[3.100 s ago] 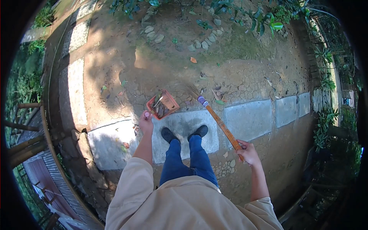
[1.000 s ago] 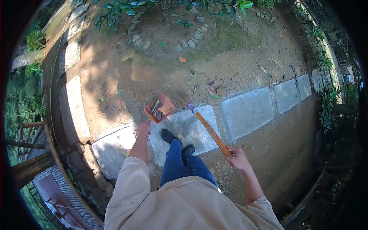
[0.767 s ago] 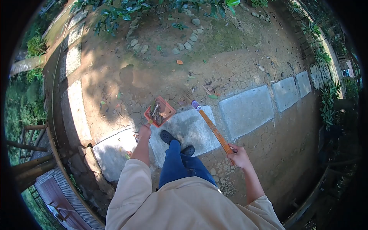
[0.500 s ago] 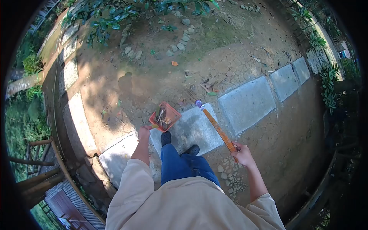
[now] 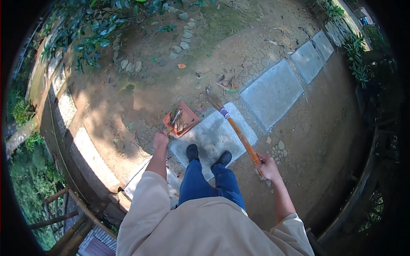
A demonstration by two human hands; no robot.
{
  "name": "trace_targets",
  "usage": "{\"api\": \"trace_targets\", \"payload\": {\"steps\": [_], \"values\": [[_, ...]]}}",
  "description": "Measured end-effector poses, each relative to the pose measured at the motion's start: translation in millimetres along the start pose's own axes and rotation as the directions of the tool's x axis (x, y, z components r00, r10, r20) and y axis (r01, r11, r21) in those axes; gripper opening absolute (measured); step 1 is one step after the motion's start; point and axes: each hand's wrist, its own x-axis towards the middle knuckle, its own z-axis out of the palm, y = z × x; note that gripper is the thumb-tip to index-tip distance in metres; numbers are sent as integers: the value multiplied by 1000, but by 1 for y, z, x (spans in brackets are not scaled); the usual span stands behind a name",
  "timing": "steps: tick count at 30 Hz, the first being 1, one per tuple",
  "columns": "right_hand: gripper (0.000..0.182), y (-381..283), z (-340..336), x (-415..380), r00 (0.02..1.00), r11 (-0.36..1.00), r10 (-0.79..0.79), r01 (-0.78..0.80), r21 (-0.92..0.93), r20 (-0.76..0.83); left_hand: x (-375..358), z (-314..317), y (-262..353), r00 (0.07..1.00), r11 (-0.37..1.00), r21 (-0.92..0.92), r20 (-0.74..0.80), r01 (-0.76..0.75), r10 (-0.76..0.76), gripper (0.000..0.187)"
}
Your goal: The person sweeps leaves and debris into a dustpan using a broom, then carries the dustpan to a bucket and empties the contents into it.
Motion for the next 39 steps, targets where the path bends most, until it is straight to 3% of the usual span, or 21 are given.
{"api": "trace_targets", "payload": {"steps": [3,7,10,13,25,28,37,39], "values": [[64,4,26,10,999,999,-41,41,-25,5,12,-3,11,1000,994,107,-22,2,0,47],[64,-15,49,-5,994,998,-24,30,-63,104,28,-1,13,999,993,108,-2,-44,44,47],[64,-44,43,-35,969,991,129,-133,4,211,29,-5,19,999,996,82,-1,-40,40,46],[63,-47,50,-62,968,990,124,-135,36,219,28,-8,16,998,995,84,-20,-59,61,45],[64,-39,62,-59,997,992,61,-66,112,48,46,-35,-21,997,994,109,-71,-9,17,46],[65,-30,63,-49,1000,999,21,-21,26,-5,41,-46,-27,997,991,132,-74,-27,37,46],[67,-33,78,-26,997,997,76,-76,4,4,47,-37,-45,994,982,157,-31,-101,107,41],[66,-21,93,-13,1000,999,-6,7,-40,12,46,-36,-44,994,984,147,-20,-102,106,42]]}}
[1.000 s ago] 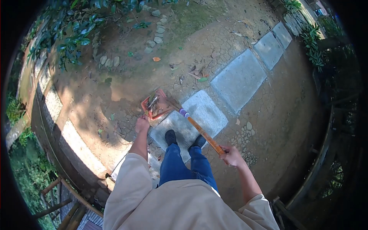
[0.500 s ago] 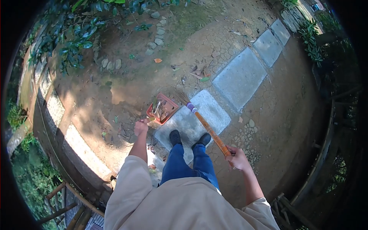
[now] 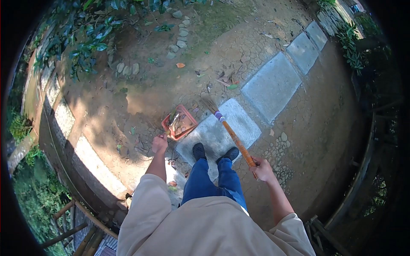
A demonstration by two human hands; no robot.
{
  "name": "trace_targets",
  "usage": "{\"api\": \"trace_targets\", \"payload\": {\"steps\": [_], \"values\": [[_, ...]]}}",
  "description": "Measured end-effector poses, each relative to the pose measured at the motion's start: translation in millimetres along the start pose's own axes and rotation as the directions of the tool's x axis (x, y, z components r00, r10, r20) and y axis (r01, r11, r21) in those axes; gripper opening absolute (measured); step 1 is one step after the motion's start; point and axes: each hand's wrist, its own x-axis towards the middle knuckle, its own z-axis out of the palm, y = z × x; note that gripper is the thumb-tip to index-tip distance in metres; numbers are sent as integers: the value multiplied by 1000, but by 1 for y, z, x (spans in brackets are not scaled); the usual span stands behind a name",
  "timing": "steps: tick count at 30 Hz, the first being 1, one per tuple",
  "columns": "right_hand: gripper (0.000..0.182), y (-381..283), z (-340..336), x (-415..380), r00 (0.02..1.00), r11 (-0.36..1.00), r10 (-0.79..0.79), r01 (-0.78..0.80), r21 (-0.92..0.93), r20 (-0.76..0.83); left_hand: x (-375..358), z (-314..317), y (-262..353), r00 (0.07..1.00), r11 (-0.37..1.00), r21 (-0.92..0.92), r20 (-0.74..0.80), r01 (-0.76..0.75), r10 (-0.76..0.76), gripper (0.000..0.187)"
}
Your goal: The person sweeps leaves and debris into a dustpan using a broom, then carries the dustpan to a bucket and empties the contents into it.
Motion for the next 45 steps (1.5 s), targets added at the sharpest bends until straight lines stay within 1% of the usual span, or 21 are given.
{"api": "trace_targets", "payload": {"steps": [1,2,4,7,10,13,16,19,22,25,28,30,31,33,34,36,37,38,40,43,45], "values": [[65,4,4,4,999,999,-42,42,-23,2,0,0,1,1000,1000,1,-3,1,-1,41],[65,10,4,5,998,1000,0,-1,16,56,-1,0,2,1000,1000,1,-4,0,0,41],[65,-10,-5,-7,983,992,74,-89,85,169,-3,1,6,1000,1000,-9,-9,-3,2,41],[62,-32,-22,-32,955,973,139,-181,142,263,-9,-6,9,1000,1000,-28,-30,-6,5,40],[65,-45,-31,-54,959,988,105,-130,79,262,-10,-7,8,999,999,-37,-50,0,-2,38],[65,-54,-38,-64,967,990,103,-123,73,235,-11,-6,9,998,999,-30,-59,11,-13,37],[65,-47,-38,-56,977,993,82,-98,73,196,-14,-6,5,998,1000,-13,-58,2,-2,37],[65,-40,-37,-40,991,996,55,-63,63,118,-18,-6,2,998,1000,-10,-57,19,-20,37],[66,-23,-35,-13,998,998,-55,55,-18,40,-17,-5,-7,996,998,-40,-72,56,-59,38],[67,-49,-39,-4,996,999,40,-40,2,82,-4,9,-25,992,995,-50,-92,82,-86,42],[68,-53,-28,18,999,994,-3,7,-110,42,-16,0,-19,989,992,-62,-91,113,-118,45],[68,-63,-20,25,998,995,15,-9,-99,59,-24,-10,-16,990,990,-70,-66,120,-125,46],[68,-66,-16,28,997,996,21,-15,-92,69,-21,-9,-19,988,990,-40,-60,138,-140,45],[66,-60,-7,35,993,987,-86,95,-126,79,-18,-9,-21,983,985,15,-52,175,-174,43],[65,-56,-3,37,987,978,-138,149,-144,86,-19,-10,-21,984,986,0,-60,168,-168,42],[65,-51,-4,35,976,980,-141,162,-117,168,-22,-11,-20,986,989,-27,-73,148,-150,41],[66,-50,-5,32,968,981,-142,166,-102,206,-22,-9,-19,988,991,-38,-75,129,-132,41],[66,-50,-8,24,969,992,-73,94,-81,234,-23,-9,-19,990,993,-49,-78,111,-114,41],[66,-76,-17,-6,953,998,56,-45,-45,298,-20,-13,-19,991,993,-81,-92,89,-96,40],[67,-79,-24,-31,963,998,67,-68,-5,261,-19,-16,-17,990,988,-133,-103,77,-91,39],[64,-84,-30,-38,977,999,40,-42,5,211,-12,-13,-19,990,985,-159,-113,69,-88,39]]}}
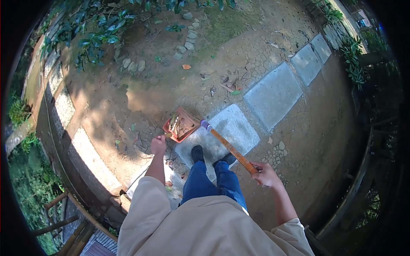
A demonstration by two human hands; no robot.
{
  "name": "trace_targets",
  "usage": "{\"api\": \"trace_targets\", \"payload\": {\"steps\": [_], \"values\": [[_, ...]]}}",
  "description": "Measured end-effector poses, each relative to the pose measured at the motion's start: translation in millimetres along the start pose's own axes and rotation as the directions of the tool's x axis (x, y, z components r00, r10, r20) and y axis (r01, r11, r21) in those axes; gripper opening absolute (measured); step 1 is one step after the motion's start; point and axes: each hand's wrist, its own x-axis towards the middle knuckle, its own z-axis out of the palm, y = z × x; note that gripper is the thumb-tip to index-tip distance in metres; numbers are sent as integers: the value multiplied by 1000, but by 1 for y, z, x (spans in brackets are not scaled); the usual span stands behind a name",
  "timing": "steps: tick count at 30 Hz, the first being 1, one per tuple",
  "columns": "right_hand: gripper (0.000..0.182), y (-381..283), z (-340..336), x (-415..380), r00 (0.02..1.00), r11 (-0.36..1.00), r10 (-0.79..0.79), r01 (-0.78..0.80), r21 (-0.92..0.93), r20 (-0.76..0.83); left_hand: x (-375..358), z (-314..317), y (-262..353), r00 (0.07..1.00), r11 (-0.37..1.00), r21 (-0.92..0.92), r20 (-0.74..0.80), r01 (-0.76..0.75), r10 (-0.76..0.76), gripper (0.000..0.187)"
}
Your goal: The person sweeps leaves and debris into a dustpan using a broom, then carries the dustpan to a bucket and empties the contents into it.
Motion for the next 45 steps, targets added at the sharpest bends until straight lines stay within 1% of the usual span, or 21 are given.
{"api": "trace_targets", "payload": {"steps": [6,7,13,15,16,17,18,21,24,28,29,32,33,35,36,39,41,45], "values": [[64,7,-18,7,994,998,-41,45,39,-97,8,13,13,995,995,-1,-19,-96,96,41],[66,8,-20,10,993,998,-44,49,41,-108,7,11,20,997,997,7,-10,-82,82,41],[67,-2,-42,33,962,987,-138,115,-112,-235,1,20,75,1000,1000,17,22,-16,15,44],[67,-16,-55,39,956,980,-140,97,-174,-257,-2,22,91,999,1000,24,33,-1,0,45],[67,-21,-62,43,953,975,-141,87,-206,-269,1,27,95,999,999,25,30,-30,29,46],[67,-21,-68,50,953,977,-130,78,-197,-272,4,34,100,998,998,24,27,-58,57,46],[67,-19,-73,59,955,980,-119,69,-188,-273,6,38,105,996,996,23,23,-82,82,47],[67,-27,-91,81,957,981,-102,51,-188,-272,13,45,127,996,996,14,19,-83,83,46],[67,-26,-103,96,965,989,-44,5,-148,-257,14,48,147,996,995,66,49,-77,74,46],[65,-21,-109,112,981,992,5,-29,-119,-193,18,64,167,998,998,21,45,-53,52,43],[63,-17,-111,112,983,987,-34,4,-158,-183,20,68,169,997,998,19,45,-58,57,42],[62,-1,-130,104,999,995,-10,13,102,-30,29,81,166,996,996,-17,35,-82,83,40],[62,-3,-134,97,1000,995,3,-2,104,-10,31,83,169,995,995,-39,27,-95,96,40],[62,-12,-142,76,999,994,28,-32,103,34,27,74,176,998,997,-39,25,-61,62,40],[63,-15,-143,68,999,995,16,-19,103,35,24,71,178,999,998,-38,25,-45,46,40],[64,-23,-149,55,999,995,-16,13,101,28,30,74,171,997,995,-64,3,-72,72,40],[64,-27,-153,55,1000,995,-26,24,95,18,31,72,171,998,996,-67,-3,-60,60,41],[64,-30,-160,70,997,998,-42,45,49,-62,34,68,174,998,996,-68,-41,-56,53,42]]}}
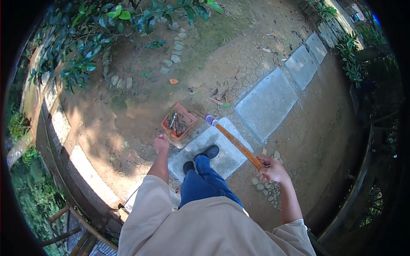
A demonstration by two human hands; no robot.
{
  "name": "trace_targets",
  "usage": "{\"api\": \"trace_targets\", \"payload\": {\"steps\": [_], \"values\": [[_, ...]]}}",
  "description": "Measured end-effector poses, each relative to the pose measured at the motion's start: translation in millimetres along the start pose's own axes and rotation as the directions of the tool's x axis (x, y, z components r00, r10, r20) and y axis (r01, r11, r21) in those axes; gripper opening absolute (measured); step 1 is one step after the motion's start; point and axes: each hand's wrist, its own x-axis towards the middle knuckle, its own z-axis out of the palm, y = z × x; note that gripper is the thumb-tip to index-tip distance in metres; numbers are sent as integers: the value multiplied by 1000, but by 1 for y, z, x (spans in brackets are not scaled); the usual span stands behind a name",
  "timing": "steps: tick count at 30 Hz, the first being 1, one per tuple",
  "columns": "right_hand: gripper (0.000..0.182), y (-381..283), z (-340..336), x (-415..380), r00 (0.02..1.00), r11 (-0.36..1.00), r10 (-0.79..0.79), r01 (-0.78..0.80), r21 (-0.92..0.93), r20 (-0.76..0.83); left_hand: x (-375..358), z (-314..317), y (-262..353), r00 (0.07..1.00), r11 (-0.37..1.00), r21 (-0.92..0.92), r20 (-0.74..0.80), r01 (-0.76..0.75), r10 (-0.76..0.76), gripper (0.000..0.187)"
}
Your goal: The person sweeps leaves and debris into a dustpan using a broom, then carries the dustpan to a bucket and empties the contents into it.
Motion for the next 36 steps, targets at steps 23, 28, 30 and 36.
{"api": "trace_targets", "payload": {"steps": [23,28,30,36], "values": [[67,-17,-20,117,995,955,-79,92,-280,59,12,22,29,999,994,-106,14,37,-36,46],[64,-34,-53,68,989,998,-9,18,-59,147,6,16,35,999,993,-103,8,53,-52,44],[64,-39,-62,63,991,995,-57,66,-69,118,4,16,33,997,984,-160,10,83,-82,42],[64,-60,-75,70,997,990,-58,64,-123,48,8,8,39,992,990,-57,-10,128,-128,37]]}}
